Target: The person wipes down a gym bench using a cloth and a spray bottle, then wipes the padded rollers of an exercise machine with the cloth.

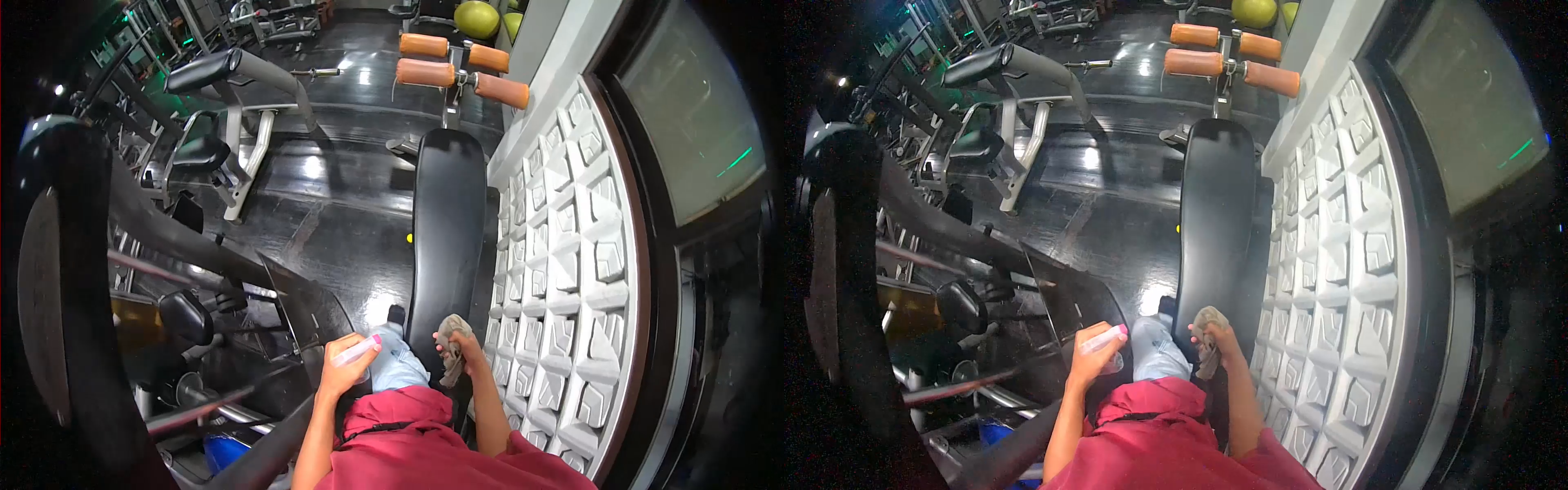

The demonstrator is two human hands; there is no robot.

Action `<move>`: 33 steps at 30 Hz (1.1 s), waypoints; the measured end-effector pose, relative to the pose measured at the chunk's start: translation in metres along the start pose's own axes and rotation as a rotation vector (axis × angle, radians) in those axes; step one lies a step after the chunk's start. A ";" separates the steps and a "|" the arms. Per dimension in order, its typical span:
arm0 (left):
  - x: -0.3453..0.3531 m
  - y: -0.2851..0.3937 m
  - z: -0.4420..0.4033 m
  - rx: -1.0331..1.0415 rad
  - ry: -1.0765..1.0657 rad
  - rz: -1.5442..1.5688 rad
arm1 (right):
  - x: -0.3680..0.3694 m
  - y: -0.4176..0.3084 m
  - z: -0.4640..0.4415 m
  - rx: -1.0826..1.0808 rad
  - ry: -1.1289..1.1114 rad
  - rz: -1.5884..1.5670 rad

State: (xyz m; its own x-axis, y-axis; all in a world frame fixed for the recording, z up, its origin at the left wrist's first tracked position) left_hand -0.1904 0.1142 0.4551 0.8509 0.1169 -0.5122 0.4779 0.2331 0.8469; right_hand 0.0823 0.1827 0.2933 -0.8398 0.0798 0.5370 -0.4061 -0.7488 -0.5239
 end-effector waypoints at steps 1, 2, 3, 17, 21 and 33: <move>-0.001 0.000 -0.014 -0.026 -0.023 0.018 | 0.007 -0.007 -0.018 0.003 0.008 0.017; -0.001 -0.002 -0.030 -0.051 -0.047 0.033 | 0.015 -0.015 -0.036 0.005 0.006 0.014; -0.001 -0.007 -0.048 -0.042 -0.064 0.035 | 0.022 -0.023 -0.054 0.029 0.013 0.028; 0.028 0.040 -0.318 -0.126 -0.280 -0.111 | -0.016 -0.193 -0.183 -0.090 0.215 -0.341; 0.054 0.065 -0.367 -0.024 -0.385 -0.188 | -0.041 -0.200 -0.194 -0.197 0.194 -0.608; 0.179 0.141 -0.464 0.235 -1.007 -0.365 | -0.039 -0.141 -0.154 -0.301 0.469 -0.973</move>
Point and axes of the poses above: each hand's wrist, its own z-axis away from the middle knuckle, its own x-axis out of the palm, y = z × x, the point moved 6 cm from there along -z, towards the middle knuckle, and after that the axes turned 12 degrees about -z, right-handed, at the moved point
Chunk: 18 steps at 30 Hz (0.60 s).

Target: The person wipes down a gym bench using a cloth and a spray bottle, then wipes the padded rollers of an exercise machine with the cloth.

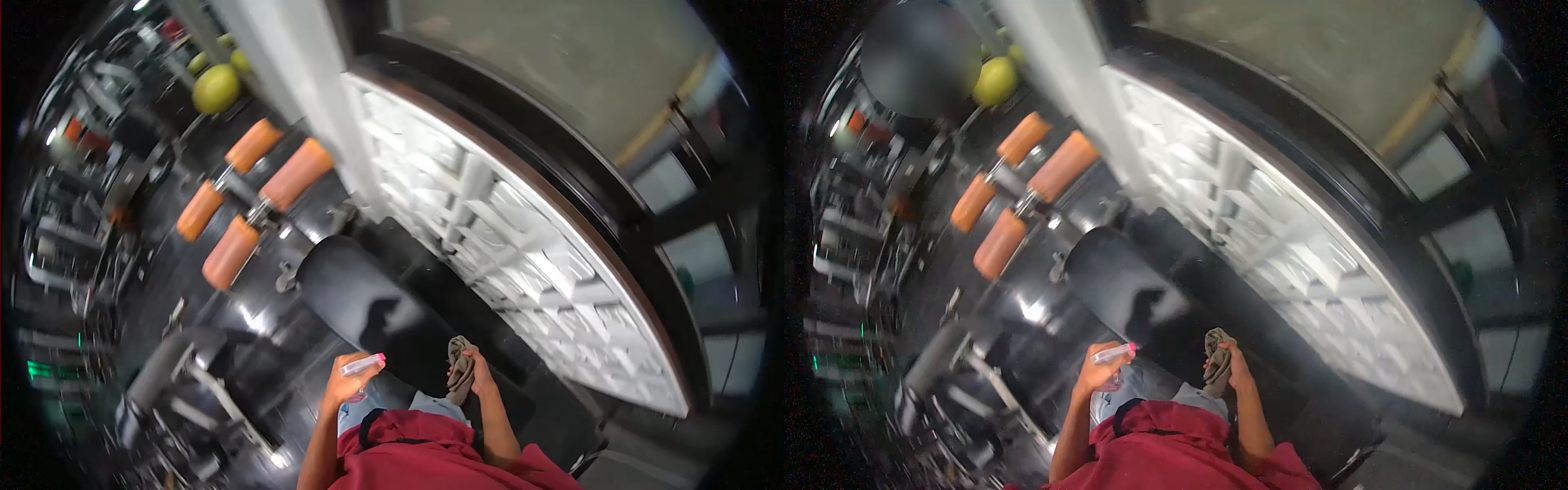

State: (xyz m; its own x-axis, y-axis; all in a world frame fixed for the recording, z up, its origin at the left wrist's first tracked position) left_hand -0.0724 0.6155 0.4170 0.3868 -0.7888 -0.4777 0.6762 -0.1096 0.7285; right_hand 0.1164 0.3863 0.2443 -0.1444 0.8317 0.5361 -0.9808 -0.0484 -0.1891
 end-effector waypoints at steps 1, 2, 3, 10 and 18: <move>-0.002 0.007 -0.015 0.055 -0.034 -0.035 | -0.009 0.004 0.005 -0.063 0.051 -0.059; -0.003 0.011 -0.029 0.112 -0.107 -0.070 | -0.013 0.006 0.012 -0.131 0.106 -0.099; -0.004 0.013 -0.045 0.151 -0.168 -0.085 | -0.018 0.011 0.021 -0.197 0.165 -0.138; -0.014 0.027 -0.120 0.389 -0.594 -0.019 | 0.011 0.087 0.087 -0.579 0.446 -0.394; -0.028 0.004 -0.174 0.453 -0.846 -0.109 | 0.080 0.183 0.104 -0.821 0.520 -0.649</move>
Point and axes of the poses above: each hand's wrist, its own z-axis away from the middle knuckle, its own x-axis out of the palm, y = z × x, the point moved 6 cm from there along -z, towards the middle knuckle, and after that the axes turned 12 degrees about -z, right-handed, at the moved point
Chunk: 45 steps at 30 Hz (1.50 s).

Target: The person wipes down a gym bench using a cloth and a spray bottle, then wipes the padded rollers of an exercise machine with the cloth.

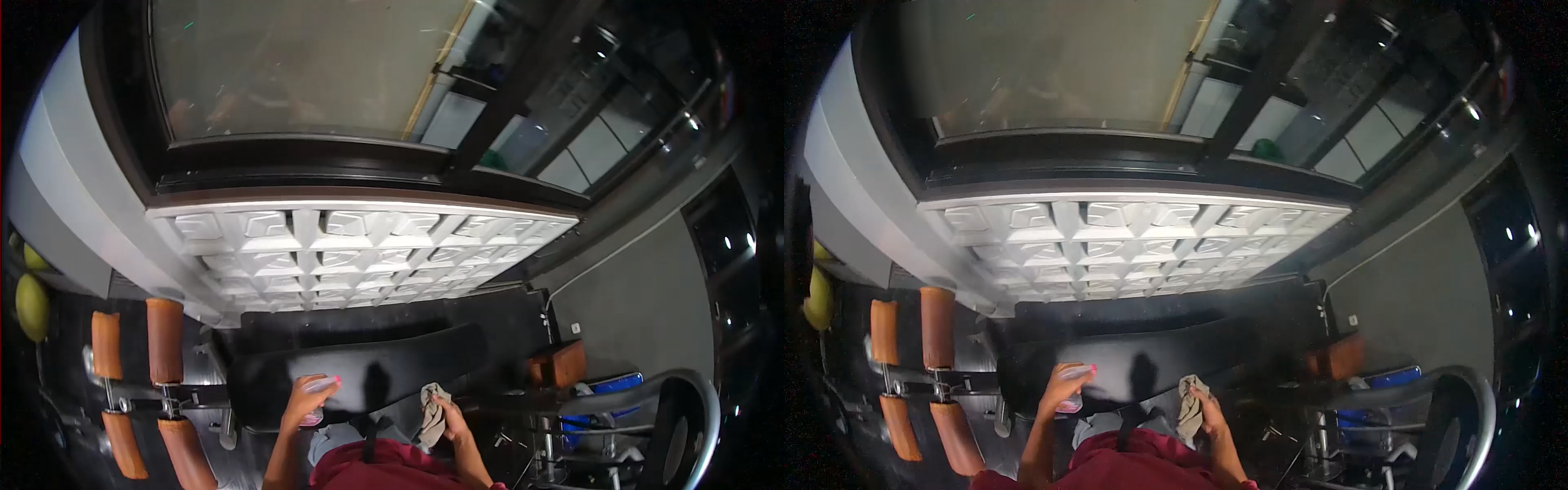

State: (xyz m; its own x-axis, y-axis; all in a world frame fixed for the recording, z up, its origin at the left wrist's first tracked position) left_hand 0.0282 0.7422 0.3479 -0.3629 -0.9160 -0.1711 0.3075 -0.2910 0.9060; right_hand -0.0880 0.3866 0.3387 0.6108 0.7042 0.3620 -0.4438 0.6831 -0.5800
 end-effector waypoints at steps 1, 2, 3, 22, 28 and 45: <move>-0.002 -0.006 -0.001 -0.008 0.001 -0.013 | -0.006 0.009 0.005 -0.044 0.014 -0.014; -0.001 -0.013 -0.002 0.009 -0.015 -0.016 | -0.013 0.018 0.012 -0.032 -0.027 -0.109; 0.001 -0.023 -0.003 -0.021 -0.021 -0.031 | -0.016 0.026 0.021 -0.019 -0.070 -0.206; 0.013 0.002 0.221 0.323 -0.406 -0.274 | -0.066 0.313 0.275 -0.363 0.004 -0.948; -0.027 -0.020 0.292 0.263 -0.519 -0.318 | -0.064 0.409 0.353 -0.422 0.167 -1.036; -0.248 -0.090 0.379 0.172 -0.432 -0.191 | 0.126 0.475 0.302 -0.071 0.151 0.025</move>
Point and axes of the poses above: each hand's wrist, its own z-axis away from the middle knuckle, its own x-axis out of the palm, y = z × x, the point moved 6 cm from there along -z, towards the middle knuckle, and after that the axes turned 12 degrees about -z, right-handed, at the moved point
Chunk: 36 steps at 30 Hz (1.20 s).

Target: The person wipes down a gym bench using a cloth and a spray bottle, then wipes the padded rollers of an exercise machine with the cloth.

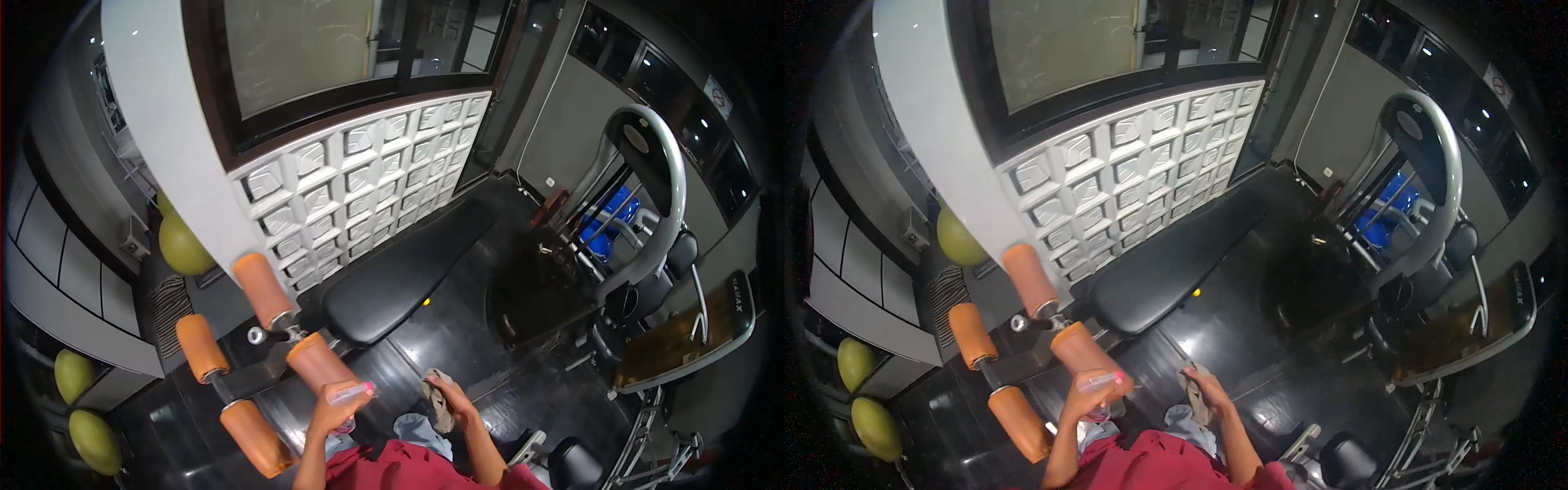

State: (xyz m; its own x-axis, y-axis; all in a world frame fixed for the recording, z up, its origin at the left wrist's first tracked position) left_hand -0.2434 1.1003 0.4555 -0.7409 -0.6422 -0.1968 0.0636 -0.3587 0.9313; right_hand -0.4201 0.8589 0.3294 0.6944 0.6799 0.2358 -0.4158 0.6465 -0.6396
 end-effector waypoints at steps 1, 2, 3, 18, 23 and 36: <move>-0.013 -0.003 0.013 -0.018 -0.004 0.022 | 0.042 -0.013 0.016 0.040 -0.041 0.141; -0.027 -0.014 0.018 -0.019 -0.019 0.021 | 0.058 0.011 -0.005 0.041 -0.029 0.132; -0.038 -0.030 0.025 -0.022 -0.023 0.012 | 0.075 0.034 -0.038 -0.096 -0.175 0.179; -0.155 -0.089 0.067 0.051 -0.170 -0.052 | 0.247 0.125 0.074 -0.353 0.194 1.078; -0.157 -0.088 0.079 0.008 -0.197 -0.011 | 0.225 0.208 0.078 -0.386 0.157 0.826; -0.157 -0.074 0.129 0.291 -0.583 -0.250 | 0.224 0.340 0.204 -0.621 0.629 0.073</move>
State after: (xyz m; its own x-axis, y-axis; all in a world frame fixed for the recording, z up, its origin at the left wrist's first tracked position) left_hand -0.2185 1.3148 0.4569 -0.9531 -0.0662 -0.2952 -0.2772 -0.1995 0.9399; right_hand -0.5260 1.3013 0.3139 0.9488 0.2778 -0.1501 -0.2048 0.1799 -0.9621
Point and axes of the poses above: each hand's wrist, its own z-axis away from the middle knuckle, its own x-axis out of the palm, y = z × x, the point moved 6 cm from there along -z, towards the middle knuckle, and after that the axes turned 12 degrees about -z, right-handed, at the moved point
